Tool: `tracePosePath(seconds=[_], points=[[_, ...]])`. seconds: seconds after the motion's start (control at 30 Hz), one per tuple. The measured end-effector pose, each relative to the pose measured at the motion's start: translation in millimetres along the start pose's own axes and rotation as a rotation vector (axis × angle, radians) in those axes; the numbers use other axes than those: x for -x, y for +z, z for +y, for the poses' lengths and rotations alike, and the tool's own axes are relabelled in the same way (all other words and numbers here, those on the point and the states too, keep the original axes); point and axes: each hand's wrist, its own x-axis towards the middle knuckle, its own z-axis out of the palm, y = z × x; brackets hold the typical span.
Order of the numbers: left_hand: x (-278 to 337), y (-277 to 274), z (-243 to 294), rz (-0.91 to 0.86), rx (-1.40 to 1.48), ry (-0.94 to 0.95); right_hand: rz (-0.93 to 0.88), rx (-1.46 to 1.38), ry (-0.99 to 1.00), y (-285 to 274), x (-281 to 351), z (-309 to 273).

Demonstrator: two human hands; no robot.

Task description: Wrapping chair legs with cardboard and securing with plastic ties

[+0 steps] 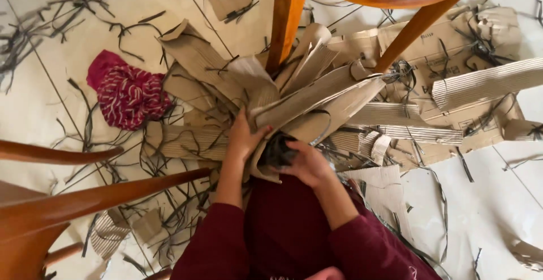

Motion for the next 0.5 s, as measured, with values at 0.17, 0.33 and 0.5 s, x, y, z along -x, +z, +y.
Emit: tracePosePath(seconds=[0.17,0.33,0.5], points=[[48.9,-7.0,20.7,0.132,-0.092,0.184,0.12,0.188,-0.095,-25.4,72.7,-8.8],[96.0,29.2,66.9,0.124,-0.192,0.559,0.43,0.372,-0.287,-103.5,104.8,-18.7],[135.9,102.2,100.8,-0.181,-0.195,0.752,0.75,0.939,-0.537,-219.3,174.0,-26.9]])
